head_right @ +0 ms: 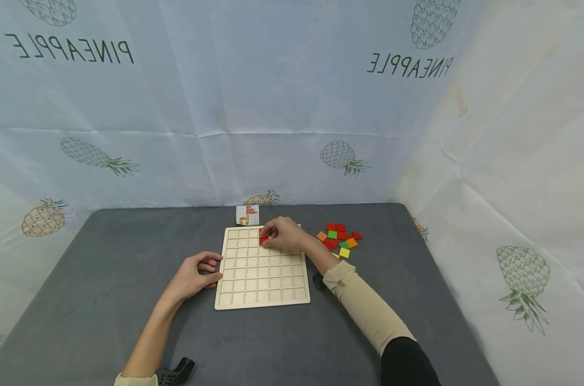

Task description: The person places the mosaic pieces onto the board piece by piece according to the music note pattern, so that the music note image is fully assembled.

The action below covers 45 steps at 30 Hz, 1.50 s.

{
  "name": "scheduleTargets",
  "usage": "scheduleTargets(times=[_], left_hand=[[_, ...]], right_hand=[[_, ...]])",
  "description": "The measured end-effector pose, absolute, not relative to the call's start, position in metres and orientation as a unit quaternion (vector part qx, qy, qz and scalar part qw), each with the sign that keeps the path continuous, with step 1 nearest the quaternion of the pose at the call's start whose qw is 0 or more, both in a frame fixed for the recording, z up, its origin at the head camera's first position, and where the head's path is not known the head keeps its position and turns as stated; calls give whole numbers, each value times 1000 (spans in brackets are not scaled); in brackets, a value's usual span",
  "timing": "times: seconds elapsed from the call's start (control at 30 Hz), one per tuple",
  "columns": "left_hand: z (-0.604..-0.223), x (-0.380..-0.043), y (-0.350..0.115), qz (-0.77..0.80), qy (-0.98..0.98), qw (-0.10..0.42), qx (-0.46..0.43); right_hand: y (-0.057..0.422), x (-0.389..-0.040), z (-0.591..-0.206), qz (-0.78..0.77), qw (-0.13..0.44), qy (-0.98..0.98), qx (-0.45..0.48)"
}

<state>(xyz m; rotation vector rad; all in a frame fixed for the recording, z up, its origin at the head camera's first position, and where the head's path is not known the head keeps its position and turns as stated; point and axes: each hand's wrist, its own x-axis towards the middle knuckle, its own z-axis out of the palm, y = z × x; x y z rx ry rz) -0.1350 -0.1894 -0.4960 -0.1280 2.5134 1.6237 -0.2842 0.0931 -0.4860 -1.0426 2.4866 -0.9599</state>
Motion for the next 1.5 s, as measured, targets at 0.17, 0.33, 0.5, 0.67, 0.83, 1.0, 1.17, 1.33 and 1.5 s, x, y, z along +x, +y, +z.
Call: scheduleTargets(times=[0.17,0.33,0.5,0.67,0.83,1.0,1.17,1.33,1.5], left_hand=[[-497,-135,-190,540,838,69,-38],[-498,-135,-190,542,836,69,-39],[-499,-134,-190,543,835,70,-47],[-499,-134,-189,543,836,71,-44],[-498,-134,-187,542,837,69,-43],[-497,-134,-187,541,837,69,-45],[-496,-134,-187,540,838,70,-45],[-496,-134,-187,539,838,72,-47],[-496,-134,-187,538,838,73,-51]], right_hand=[[94,-284,-485,-335,136,860,-360],[93,-283,-484,-329,143,863,-357],[96,-283,-482,-337,144,859,-357],[110,-289,-478,-358,145,852,-353],[131,-294,-472,-368,131,862,-324],[161,-300,-470,-377,118,874,-284],[197,-306,-472,-384,105,880,-261],[234,-310,-478,-387,94,886,-237],[263,-308,-485,-365,80,906,-199]])
